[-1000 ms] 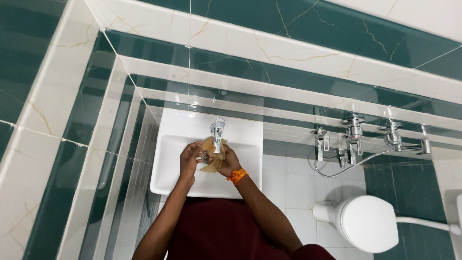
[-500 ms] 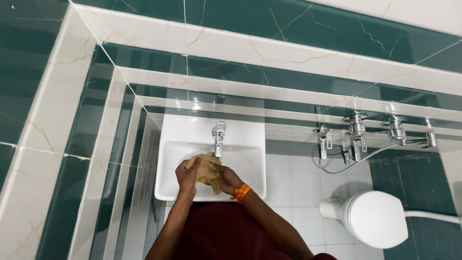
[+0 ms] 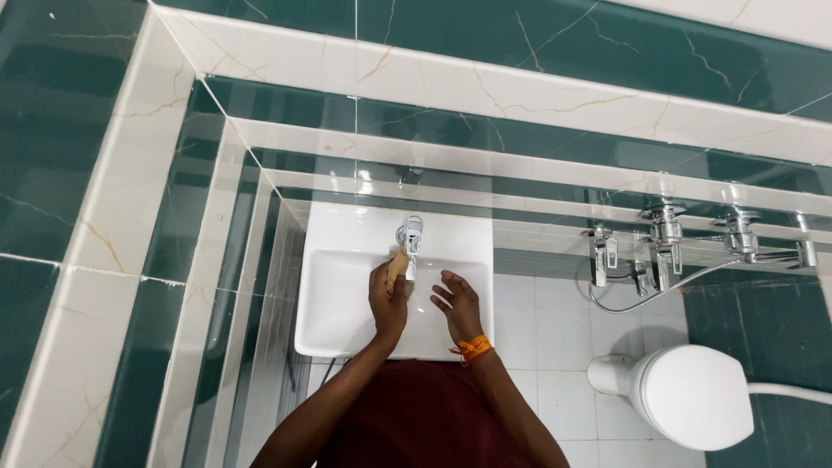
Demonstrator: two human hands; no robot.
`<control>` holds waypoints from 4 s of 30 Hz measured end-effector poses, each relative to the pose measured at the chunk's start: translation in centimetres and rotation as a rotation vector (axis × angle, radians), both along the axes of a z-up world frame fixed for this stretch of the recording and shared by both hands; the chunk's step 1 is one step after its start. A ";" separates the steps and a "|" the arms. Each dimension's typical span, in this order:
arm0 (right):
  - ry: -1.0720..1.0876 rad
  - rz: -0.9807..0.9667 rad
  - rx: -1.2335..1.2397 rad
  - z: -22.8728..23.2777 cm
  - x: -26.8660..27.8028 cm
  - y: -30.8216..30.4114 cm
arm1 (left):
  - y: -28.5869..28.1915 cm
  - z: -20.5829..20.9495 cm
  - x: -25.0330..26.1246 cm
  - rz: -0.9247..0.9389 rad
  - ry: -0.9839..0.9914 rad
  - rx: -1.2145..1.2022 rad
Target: The person wipes the sink faucet and several wall-mounted chrome faucets with a cloth.
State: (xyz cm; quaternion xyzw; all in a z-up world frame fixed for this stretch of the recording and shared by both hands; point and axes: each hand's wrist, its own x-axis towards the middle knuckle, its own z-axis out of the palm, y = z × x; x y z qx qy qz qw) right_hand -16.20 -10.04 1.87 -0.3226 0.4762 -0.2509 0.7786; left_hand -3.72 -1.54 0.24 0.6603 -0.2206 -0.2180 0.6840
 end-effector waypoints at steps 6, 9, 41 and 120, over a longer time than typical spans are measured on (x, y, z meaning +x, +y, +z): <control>0.071 -0.039 0.008 -1.7 -0.5 -0.6 | -6.2 -3.3 5.9 0.054 0.337 -0.041; 0.054 -0.036 0.009 -1.9 -0.3 -0.8 | -8.5 -2.7 9.2 -0.002 0.055 0.289; 0.067 0.194 -0.887 -5.5 5.9 -7.3 | -8.1 2.5 9.8 -0.092 -0.063 0.132; 0.984 1.734 -1.713 8.4 19.1 -8.9 | 1.6 0.2 3.6 -0.153 0.518 -0.202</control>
